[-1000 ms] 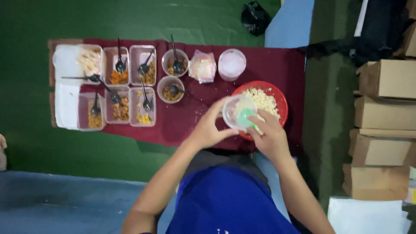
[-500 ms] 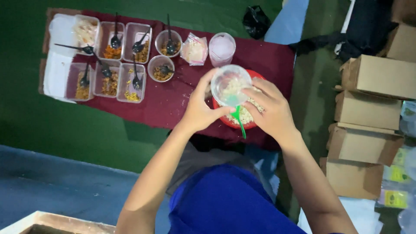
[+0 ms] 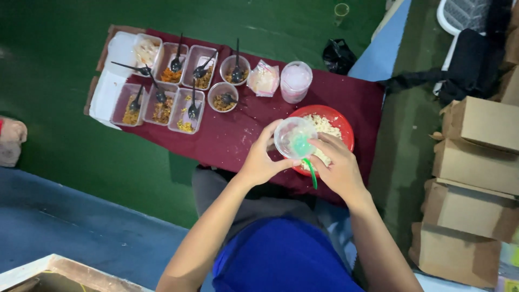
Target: The person is mixing a white crumbly ingredient in a red bowl using a green plastic spoon.
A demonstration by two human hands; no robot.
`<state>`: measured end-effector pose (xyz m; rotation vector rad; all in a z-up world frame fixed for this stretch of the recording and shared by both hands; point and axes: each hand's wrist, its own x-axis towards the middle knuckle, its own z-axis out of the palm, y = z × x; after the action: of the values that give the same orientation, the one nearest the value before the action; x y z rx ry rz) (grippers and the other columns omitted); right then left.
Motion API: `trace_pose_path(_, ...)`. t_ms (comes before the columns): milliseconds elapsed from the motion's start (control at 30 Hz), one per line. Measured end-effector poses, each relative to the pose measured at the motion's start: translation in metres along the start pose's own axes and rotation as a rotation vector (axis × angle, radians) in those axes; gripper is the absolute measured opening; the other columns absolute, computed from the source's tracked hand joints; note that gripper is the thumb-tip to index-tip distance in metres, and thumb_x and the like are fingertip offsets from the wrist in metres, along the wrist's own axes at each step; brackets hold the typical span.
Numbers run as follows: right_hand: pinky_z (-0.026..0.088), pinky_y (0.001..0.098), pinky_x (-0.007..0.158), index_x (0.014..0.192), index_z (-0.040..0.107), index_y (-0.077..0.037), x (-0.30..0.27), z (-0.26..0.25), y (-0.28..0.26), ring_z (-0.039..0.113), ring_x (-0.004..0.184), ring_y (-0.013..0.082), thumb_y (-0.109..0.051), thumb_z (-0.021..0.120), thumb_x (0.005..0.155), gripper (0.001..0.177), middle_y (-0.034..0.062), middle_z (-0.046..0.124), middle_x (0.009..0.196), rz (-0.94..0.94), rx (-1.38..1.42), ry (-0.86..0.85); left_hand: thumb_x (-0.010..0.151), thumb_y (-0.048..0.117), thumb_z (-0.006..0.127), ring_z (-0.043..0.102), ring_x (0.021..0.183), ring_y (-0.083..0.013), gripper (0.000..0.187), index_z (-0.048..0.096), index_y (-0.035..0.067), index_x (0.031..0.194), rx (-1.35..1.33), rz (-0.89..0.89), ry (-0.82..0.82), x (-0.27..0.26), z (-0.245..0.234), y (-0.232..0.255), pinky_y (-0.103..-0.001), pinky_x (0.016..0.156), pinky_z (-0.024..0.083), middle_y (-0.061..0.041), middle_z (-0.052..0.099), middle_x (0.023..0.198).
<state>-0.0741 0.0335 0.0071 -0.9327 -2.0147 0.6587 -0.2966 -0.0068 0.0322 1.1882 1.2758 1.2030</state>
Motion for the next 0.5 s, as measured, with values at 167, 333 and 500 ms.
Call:
trace_pose_path(167,0.057,0.0493,0.094,0.125,0.074,-0.012,-0.004,0.019,-0.002,0.069,0.114,0.0396,-0.01,0.083,0.085,0.041,0.0193,0.071,0.12,0.003,-0.031,0.013,0.062,0.016,0.098,0.055,0.136,-0.035,0.112,0.037,0.01,0.157,0.004,-0.059,-0.015,-0.007,-0.014,-0.009,-0.046,0.113,0.048,-0.018,0.053,0.15)
trace_pose_path(333,0.058,0.0484,0.09,0.119,0.077,-0.01,-0.015,0.062,-0.001,0.07,0.109,0.04,-0.017,0.085,0.084,0.037,0.0215,0.073,0.113,-0.011,-0.092,0.044,0.061,0.015,0.098,0.054,0.137,-0.0352,0.115,0.036,0.01,0.158,0.037,-0.095,-0.072,-0.008,-0.045,-0.041,-0.047,0.115,0.045,-0.02,0.054,0.149)
trace_pose_path(500,0.045,0.0445,0.115,0.129,0.068,-0.005,-0.031,0.115,-0.012,0.065,0.125,0.0331,-0.011,0.072,0.093,0.037,0.0178,0.068,0.133,0.102,-0.033,-0.003,0.068,0.025,0.093,0.056,0.135,-0.0224,0.106,0.034,0.005,0.154,0.084,-0.016,-0.144,-0.011,-0.086,-0.083,-0.035,0.115,0.041,-0.015,0.053,0.151)
